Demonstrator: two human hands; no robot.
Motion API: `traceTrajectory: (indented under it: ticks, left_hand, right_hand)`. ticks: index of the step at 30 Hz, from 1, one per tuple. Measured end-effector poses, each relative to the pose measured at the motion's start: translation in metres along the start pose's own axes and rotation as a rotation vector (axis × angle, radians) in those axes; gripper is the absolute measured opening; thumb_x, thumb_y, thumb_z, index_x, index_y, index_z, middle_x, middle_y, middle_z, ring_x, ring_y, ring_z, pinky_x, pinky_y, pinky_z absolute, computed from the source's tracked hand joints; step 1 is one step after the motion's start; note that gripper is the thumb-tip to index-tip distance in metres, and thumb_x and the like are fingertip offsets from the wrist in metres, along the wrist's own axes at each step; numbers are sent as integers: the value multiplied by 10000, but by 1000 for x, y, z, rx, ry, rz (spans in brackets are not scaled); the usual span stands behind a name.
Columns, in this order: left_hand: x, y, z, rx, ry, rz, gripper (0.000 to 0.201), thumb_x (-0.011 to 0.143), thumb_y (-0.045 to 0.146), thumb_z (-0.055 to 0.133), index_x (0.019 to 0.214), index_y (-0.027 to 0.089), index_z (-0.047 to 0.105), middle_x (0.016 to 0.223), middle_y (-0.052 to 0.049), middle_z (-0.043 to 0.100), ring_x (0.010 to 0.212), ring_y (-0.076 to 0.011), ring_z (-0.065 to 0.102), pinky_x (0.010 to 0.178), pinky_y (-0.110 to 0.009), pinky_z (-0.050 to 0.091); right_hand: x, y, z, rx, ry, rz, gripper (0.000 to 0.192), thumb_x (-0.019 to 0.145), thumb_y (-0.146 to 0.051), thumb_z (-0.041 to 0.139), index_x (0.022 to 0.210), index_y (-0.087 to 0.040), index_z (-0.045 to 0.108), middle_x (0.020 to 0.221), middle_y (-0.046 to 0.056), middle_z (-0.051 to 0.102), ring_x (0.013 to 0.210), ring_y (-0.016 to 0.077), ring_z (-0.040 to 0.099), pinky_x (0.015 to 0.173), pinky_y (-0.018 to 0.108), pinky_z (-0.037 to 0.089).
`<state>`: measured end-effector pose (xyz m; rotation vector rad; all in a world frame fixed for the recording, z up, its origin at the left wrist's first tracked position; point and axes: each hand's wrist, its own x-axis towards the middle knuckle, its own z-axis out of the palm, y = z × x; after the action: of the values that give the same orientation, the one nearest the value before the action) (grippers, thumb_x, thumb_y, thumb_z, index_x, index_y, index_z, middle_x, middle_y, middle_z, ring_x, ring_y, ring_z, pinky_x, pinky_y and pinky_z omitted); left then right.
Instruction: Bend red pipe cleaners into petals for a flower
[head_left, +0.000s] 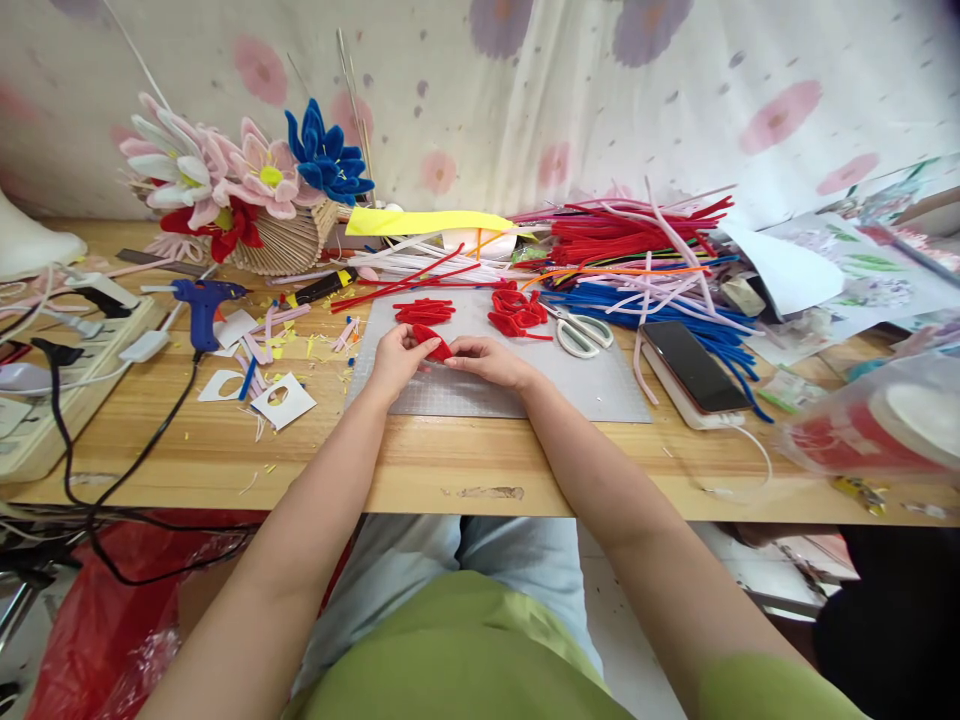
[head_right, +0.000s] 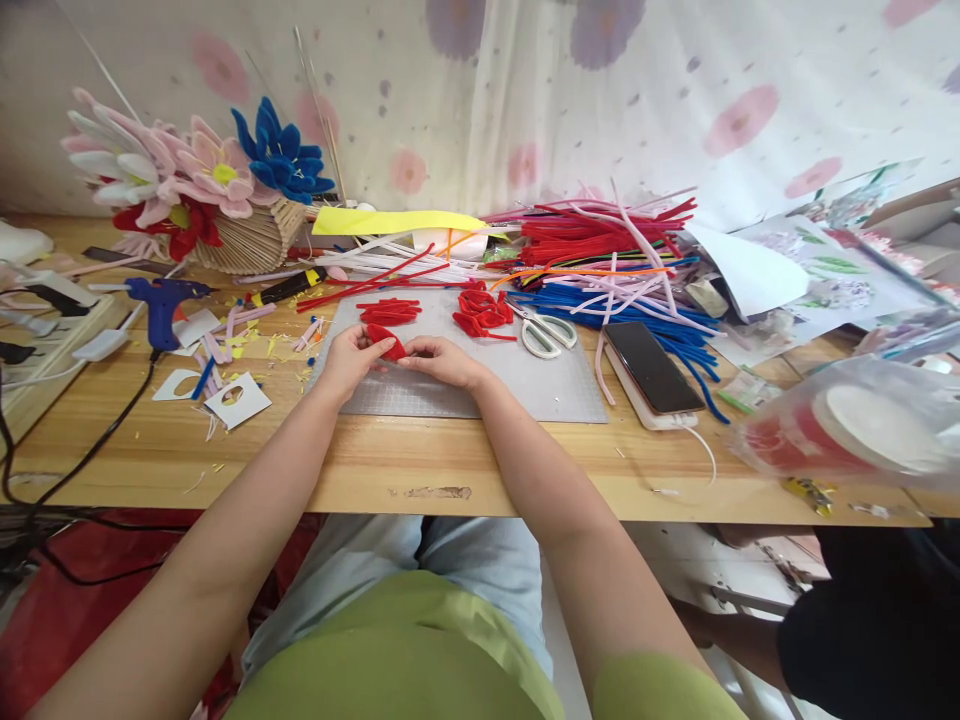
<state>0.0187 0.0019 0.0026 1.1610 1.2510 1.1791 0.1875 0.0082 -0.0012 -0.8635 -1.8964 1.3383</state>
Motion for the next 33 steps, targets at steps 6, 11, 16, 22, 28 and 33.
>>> traceTrajectory:
  ticks: [6, 11, 16, 22, 28, 33]
  left_hand:
    - [6, -11, -2, 174, 24, 131, 269, 633, 364, 708, 763, 172, 573, 576, 30, 581, 459, -98, 548, 410, -201, 426]
    - [5, -13, 0, 292, -23, 304, 203, 660, 322, 675, 789, 173, 628, 717, -12, 628, 630, -123, 575, 469, -209, 468]
    - [4, -13, 1, 177, -166, 288, 281, 679, 326, 645, 905, 159, 655, 871, -50, 646, 697, -130, 593, 506, -225, 506]
    - [6, -20, 1, 173, -161, 307, 304, 666, 273, 672, 941, 162, 611, 748, -15, 594, 661, -108, 567, 502, -198, 497]
    - [6, -22, 5, 172, -40, 332, 250, 663, 250, 663, 847, 188, 506, 763, 6, 558, 678, -98, 542, 486, -174, 471]
    - [4, -20, 6, 237, 52, 339, 251, 671, 230, 667, 839, 207, 481, 689, 40, 522, 611, -82, 529, 490, -175, 460]
  right_hand:
    - [2, 4, 2, -120, 149, -31, 193, 685, -373, 659, 691, -179, 660, 730, 16, 617, 727, 148, 525, 736, 289, 400]
    - [3, -1, 8, -125, 177, 18, 164, 695, -329, 616, 704, -165, 623, 704, 7, 619, 683, 133, 523, 688, 272, 401]
    - [6, 4, 12, -72, 246, 72, 125, 653, -275, 599, 691, -159, 572, 677, -14, 601, 659, 120, 526, 674, 258, 416]
    - [8, 7, 12, -71, 269, 109, 127, 631, -249, 573, 713, -155, 600, 678, -20, 603, 667, 122, 532, 668, 254, 416]
    - [7, 0, 12, -89, 352, 184, 80, 614, -224, 542, 661, -164, 568, 642, -31, 570, 624, 105, 480, 617, 240, 378]
    - [8, 2, 12, -70, 352, 177, 93, 613, -245, 557, 664, -167, 553, 635, -34, 538, 627, 105, 454, 597, 233, 366]
